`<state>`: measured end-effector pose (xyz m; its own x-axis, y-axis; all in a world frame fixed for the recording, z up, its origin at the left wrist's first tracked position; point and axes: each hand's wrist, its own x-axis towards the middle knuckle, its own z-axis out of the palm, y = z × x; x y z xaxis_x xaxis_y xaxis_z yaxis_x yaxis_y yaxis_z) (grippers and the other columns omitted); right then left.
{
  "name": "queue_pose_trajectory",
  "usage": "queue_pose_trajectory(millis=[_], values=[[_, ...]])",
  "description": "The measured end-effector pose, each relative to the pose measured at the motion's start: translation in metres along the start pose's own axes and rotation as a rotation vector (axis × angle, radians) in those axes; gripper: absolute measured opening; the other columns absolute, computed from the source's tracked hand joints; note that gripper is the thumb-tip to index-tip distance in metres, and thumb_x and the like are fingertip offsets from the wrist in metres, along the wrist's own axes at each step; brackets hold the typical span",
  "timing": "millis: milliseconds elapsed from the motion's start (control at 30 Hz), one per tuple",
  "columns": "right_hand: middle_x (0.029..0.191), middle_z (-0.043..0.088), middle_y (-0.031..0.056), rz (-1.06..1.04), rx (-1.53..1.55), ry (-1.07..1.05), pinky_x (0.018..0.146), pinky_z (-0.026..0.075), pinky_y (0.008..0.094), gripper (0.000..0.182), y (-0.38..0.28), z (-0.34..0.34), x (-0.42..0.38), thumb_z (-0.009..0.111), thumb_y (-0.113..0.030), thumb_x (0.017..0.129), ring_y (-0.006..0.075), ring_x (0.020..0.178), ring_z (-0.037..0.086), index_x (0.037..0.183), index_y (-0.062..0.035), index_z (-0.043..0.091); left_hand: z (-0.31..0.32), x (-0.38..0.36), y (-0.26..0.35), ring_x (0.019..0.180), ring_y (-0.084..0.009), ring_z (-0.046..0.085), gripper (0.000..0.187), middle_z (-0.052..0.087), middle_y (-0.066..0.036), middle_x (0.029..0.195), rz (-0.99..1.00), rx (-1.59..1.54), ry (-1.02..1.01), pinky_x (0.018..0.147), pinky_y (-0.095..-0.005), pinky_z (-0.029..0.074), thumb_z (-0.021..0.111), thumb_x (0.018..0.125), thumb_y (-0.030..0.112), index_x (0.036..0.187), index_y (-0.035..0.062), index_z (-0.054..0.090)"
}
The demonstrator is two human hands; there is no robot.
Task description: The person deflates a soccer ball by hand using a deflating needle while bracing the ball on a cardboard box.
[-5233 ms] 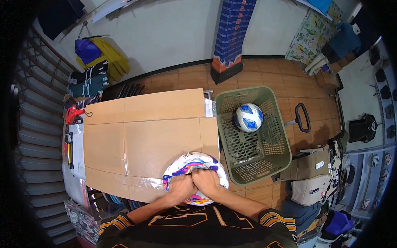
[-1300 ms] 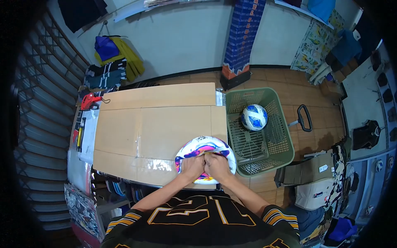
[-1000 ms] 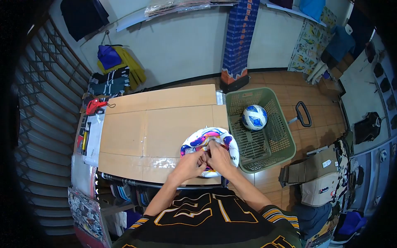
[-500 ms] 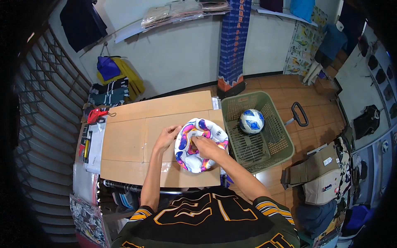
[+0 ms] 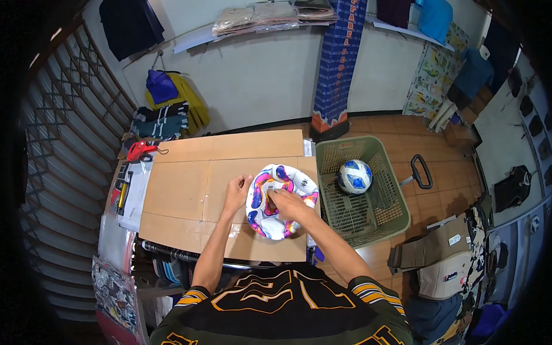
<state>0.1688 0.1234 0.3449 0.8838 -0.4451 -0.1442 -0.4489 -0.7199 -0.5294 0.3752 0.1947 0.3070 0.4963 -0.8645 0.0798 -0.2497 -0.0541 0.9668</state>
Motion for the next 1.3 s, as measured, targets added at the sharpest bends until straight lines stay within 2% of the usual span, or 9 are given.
queue_pose_trajectory(millis=[167, 433, 633, 733, 800, 900, 1133, 1233, 1300], values=[[0.115, 0.064, 0.0160, -0.018, -0.060, 0.007, 0.092, 0.051, 0.0482, 0.055, -0.001, 0.000, 0.001, 0.069, 0.005, 0.072, 0.0355, 0.115, 0.061, 0.123, -0.0051, 0.052, -0.007, 0.003, 0.001, 0.067, -0.0091, 0.060, 0.036, 0.068, -0.007, 0.069, -0.017, 0.256, 0.036, 0.060, -0.0295, 0.047, 0.063, 0.101, 0.025, 0.086, -0.0068, 0.071], [0.122, 0.064, 0.0153, 0.008, -0.061, -0.049, 0.096, 0.051, 0.0493, 0.062, -0.007, -0.006, 0.001, 0.075, 0.002, 0.073, 0.0352, 0.121, 0.060, 0.130, -0.0049, 0.052, -0.018, -0.011, -0.004, 0.088, -0.0102, 0.065, 0.031, 0.073, -0.004, 0.100, -0.173, -0.341, -0.168, 0.078, -0.0280, 0.053, 0.062, 0.104, 0.022, 0.123, -0.0015, 0.068], [0.120, 0.064, 0.0148, 0.002, -0.034, -0.026, 0.094, 0.051, 0.0492, 0.059, -0.007, -0.004, 0.003, 0.072, 0.004, 0.072, 0.0353, 0.119, 0.060, 0.127, -0.0039, 0.054, -0.011, -0.006, -0.010, 0.079, -0.0059, 0.061, 0.024, 0.070, -0.002, 0.089, 0.005, -0.230, -0.137, 0.070, -0.0261, 0.051, 0.059, 0.105, 0.021, 0.102, -0.0015, 0.067], [0.119, 0.063, 0.0124, -0.001, -0.049, -0.015, 0.095, 0.050, 0.0487, 0.059, -0.007, 0.000, 0.006, 0.072, 0.004, 0.070, 0.0345, 0.118, 0.059, 0.125, -0.0048, 0.054, -0.016, -0.003, -0.007, 0.071, -0.0173, 0.063, 0.026, 0.069, -0.008, 0.082, 0.087, 0.035, -0.099, 0.067, -0.0344, 0.050, 0.053, 0.107, 0.020, 0.099, -0.0022, 0.064], [0.120, 0.063, 0.0120, -0.024, -0.054, 0.019, 0.095, 0.049, 0.0495, 0.059, -0.009, 0.003, 0.006, 0.072, 0.004, 0.070, 0.0343, 0.119, 0.059, 0.125, -0.0057, 0.053, -0.024, -0.001, -0.001, 0.068, -0.0368, 0.061, 0.026, 0.064, -0.020, 0.079, 0.455, 0.374, -0.054, 0.068, -0.0442, 0.048, 0.049, 0.107, 0.019, 0.099, -0.0033, 0.060], [0.121, 0.063, 0.0115, -0.041, -0.058, -0.020, 0.095, 0.049, 0.0501, 0.059, -0.017, 0.003, 0.009, 0.073, 0.004, 0.070, 0.0338, 0.120, 0.058, 0.125, -0.0065, 0.053, -0.040, -0.002, 0.011, 0.075, -0.0485, 0.058, 0.029, 0.062, -0.027, 0.084, 0.421, 0.426, -0.147, 0.072, -0.0492, 0.048, 0.047, 0.106, 0.020, 0.098, -0.0049, 0.060], [0.120, 0.063, 0.0114, -0.112, -0.065, -0.050, 0.094, 0.048, 0.0496, 0.064, -0.042, 0.017, 0.032, 0.075, 0.002, 0.069, 0.0331, 0.119, 0.058, 0.129, -0.0068, 0.054, -0.084, -0.012, 0.015, 0.076, -0.0452, 0.062, 0.038, 0.063, -0.029, 0.082, 0.111, 0.323, -0.225, 0.070, -0.0469, 0.048, 0.046, 0.107, 0.024, 0.091, -0.0071, 0.062], [0.119, 0.063, 0.0110, -0.137, -0.061, -0.060, 0.093, 0.048, 0.0490, 0.064, -0.054, 0.026, 0.047, 0.076, 0.001, 0.069, 0.0329, 0.119, 0.058, 0.129, -0.0069, 0.054, -0.108, -0.012, 0.007, 0.064, -0.0215, 0.051, 0.035, 0.058, -0.020, 0.071, 0.188, 0.401, -0.167, 0.065, -0.0421, 0.046, 0.047, 0.107, 0.021, 0.088, -0.0068, 0.057], [0.119, 0.063, 0.0111, -0.160, -0.064, -0.049, 0.093, 0.048, 0.0490, 0.066, -0.062, 0.032, 0.058, 0.075, 0.001, 0.069, 0.0329, 0.119, 0.058, 0.131, -0.0070, 0.054, -0.125, -0.019, 0.022, 0.071, -0.0426, 0.060, 0.035, 0.060, -0.028, 0.078, 0.101, 0.426, -0.201, 0.067, -0.0451, 0.047, 0.049, 0.106, 0.023, 0.091, -0.0067, 0.058]])
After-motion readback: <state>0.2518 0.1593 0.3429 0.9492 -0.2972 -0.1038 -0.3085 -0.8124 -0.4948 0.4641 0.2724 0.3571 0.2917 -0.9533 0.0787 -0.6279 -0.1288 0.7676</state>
